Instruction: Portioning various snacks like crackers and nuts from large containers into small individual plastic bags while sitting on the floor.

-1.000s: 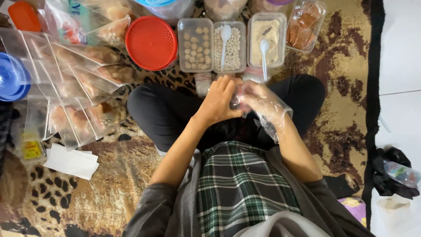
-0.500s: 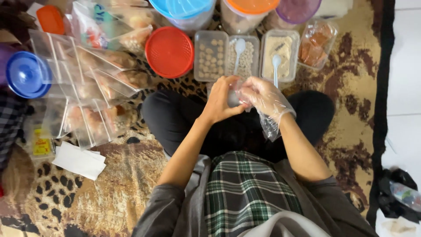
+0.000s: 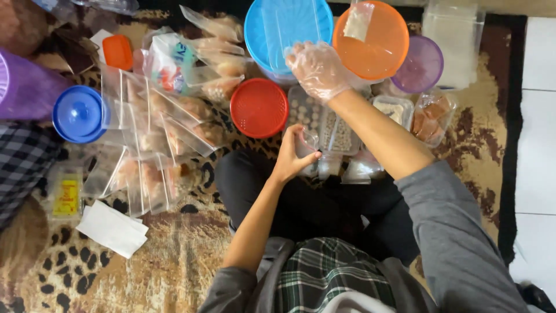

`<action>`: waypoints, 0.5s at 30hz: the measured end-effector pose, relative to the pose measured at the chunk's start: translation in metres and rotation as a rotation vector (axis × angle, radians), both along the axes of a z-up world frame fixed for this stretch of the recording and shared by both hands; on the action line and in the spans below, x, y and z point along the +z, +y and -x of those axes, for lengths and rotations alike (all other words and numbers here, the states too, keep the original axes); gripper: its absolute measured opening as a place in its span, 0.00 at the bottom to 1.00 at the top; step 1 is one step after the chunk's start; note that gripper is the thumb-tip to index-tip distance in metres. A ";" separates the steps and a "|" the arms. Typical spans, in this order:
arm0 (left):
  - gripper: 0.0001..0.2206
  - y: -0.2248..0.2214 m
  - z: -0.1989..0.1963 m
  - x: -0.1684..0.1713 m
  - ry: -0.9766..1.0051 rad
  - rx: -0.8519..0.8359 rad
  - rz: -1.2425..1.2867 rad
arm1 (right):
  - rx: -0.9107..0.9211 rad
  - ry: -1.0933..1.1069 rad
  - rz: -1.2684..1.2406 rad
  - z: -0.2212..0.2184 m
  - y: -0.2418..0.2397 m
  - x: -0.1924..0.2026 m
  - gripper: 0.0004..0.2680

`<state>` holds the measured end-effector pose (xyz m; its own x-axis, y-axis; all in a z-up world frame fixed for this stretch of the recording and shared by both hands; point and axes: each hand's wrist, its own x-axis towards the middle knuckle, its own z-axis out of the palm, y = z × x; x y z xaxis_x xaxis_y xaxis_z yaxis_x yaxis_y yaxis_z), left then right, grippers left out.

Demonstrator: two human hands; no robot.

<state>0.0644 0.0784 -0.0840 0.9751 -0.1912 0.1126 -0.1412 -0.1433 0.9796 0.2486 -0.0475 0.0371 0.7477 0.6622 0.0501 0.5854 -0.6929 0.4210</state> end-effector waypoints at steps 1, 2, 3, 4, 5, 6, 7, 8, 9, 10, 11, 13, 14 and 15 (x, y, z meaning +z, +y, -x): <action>0.36 0.002 -0.001 0.003 0.000 -0.003 0.001 | -0.003 0.000 0.001 0.000 0.001 -0.003 0.11; 0.36 0.003 -0.002 0.005 0.035 -0.002 0.016 | 0.036 -0.004 0.083 0.001 0.001 -0.006 0.08; 0.36 0.002 -0.002 0.006 0.071 -0.001 0.032 | 0.075 -0.007 0.166 0.002 0.000 -0.010 0.06; 0.36 0.002 -0.004 0.005 0.079 -0.009 0.036 | 0.068 0.002 0.170 0.013 -0.003 -0.001 0.06; 0.35 0.002 -0.006 0.003 0.029 -0.014 0.049 | 0.164 -0.080 0.172 0.024 -0.007 0.009 0.06; 0.34 -0.001 -0.007 0.001 -0.024 -0.027 0.063 | 0.252 -0.164 0.175 0.037 -0.013 0.018 0.07; 0.34 -0.002 -0.006 -0.004 -0.018 -0.042 0.071 | 0.237 -0.157 0.182 0.050 -0.022 0.009 0.07; 0.36 -0.003 -0.006 -0.008 0.000 -0.026 0.073 | 0.346 -0.212 -0.190 0.060 -0.032 0.001 0.03; 0.38 -0.005 -0.007 -0.013 0.018 -0.010 0.074 | 0.448 -0.269 -0.563 0.072 -0.041 -0.007 0.03; 0.38 -0.005 -0.006 -0.015 0.025 -0.025 0.080 | 0.432 -0.266 -0.556 0.095 -0.053 -0.003 0.03; 0.38 -0.005 -0.006 -0.018 0.029 -0.026 0.083 | 0.386 -0.240 -0.639 0.118 -0.065 0.001 0.03; 0.38 -0.006 -0.005 -0.020 0.043 -0.038 0.090 | 0.324 -0.210 -0.717 0.163 -0.095 0.000 0.03; 0.38 -0.005 -0.004 -0.020 0.050 -0.031 0.090 | 0.299 -0.174 -0.742 0.185 -0.112 -0.005 0.03; 0.38 -0.005 -0.003 -0.019 0.058 -0.023 0.090 | 0.274 -0.138 -0.767 0.207 -0.128 -0.009 0.03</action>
<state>0.0679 0.0737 -0.1027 0.9758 -0.2056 0.0743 -0.0867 -0.0519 0.9949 0.0412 -0.1756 0.0278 0.5185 0.5652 0.6417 0.7534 -0.6569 -0.0301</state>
